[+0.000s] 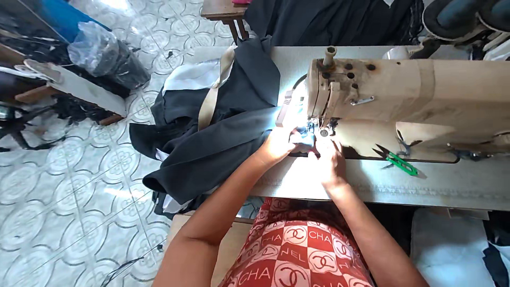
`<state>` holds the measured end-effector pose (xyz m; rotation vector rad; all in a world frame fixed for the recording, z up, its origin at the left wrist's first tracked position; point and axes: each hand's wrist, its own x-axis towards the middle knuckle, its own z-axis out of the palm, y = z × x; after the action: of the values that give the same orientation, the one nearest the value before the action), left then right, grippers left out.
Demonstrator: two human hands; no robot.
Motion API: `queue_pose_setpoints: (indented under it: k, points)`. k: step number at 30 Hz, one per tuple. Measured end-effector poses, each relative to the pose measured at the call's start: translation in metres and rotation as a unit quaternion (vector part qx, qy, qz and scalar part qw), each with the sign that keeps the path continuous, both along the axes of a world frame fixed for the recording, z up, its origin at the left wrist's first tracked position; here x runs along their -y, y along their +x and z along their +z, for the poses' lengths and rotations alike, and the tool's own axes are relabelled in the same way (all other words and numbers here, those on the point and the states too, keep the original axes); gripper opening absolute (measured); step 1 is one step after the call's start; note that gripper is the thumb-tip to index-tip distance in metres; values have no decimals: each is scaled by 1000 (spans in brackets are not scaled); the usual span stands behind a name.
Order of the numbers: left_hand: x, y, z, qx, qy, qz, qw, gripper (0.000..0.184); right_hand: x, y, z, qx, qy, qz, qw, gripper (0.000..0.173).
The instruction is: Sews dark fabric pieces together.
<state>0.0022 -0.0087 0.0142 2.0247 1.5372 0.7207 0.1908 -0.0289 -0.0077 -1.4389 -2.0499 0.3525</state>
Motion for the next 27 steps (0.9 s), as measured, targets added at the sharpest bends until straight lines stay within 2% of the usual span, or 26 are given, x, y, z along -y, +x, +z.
queue_pose_setpoints:
  k: [4,7,9,10,12,13,15,16,17,18,20,22,27]
  points:
    - [3,-3,16,26,-71,1,997,38,-13,-15,5,-8,-42,-13,999,22]
    - [11,-6,17,-24,-26,-49,998,57,-17,-13,13,-55,-104,-17,993,25]
    - [15,-4,10,-106,61,-70,990,63,-5,-6,15,-150,-123,14,981,28]
    - [18,-4,8,-119,123,-80,982,55,6,-2,15,-218,-139,36,965,28]
    - [22,-5,11,-123,184,-103,970,30,31,2,20,-365,-236,57,899,15]
    - [25,-5,13,-127,193,-118,966,22,43,5,22,-396,-295,34,869,11]
    - [29,-7,15,-145,210,-150,955,19,54,17,26,-368,-373,-5,852,19]
    - [32,-7,16,-157,212,-160,951,20,55,22,30,-327,-376,-16,867,28]
    - [34,-7,15,-166,215,-169,948,19,54,23,35,-263,-346,-27,900,32]
    - [38,-6,15,-170,215,-174,946,20,53,23,37,-187,-280,-40,941,31]
    - [43,-3,16,-181,204,-176,946,20,44,17,40,-110,-163,-53,979,33]
    - [47,1,14,-191,209,-156,946,19,32,8,38,-101,-111,-46,988,35]
    - [59,8,1,-152,221,-71,961,19,25,-11,25,-98,-128,-17,987,29]
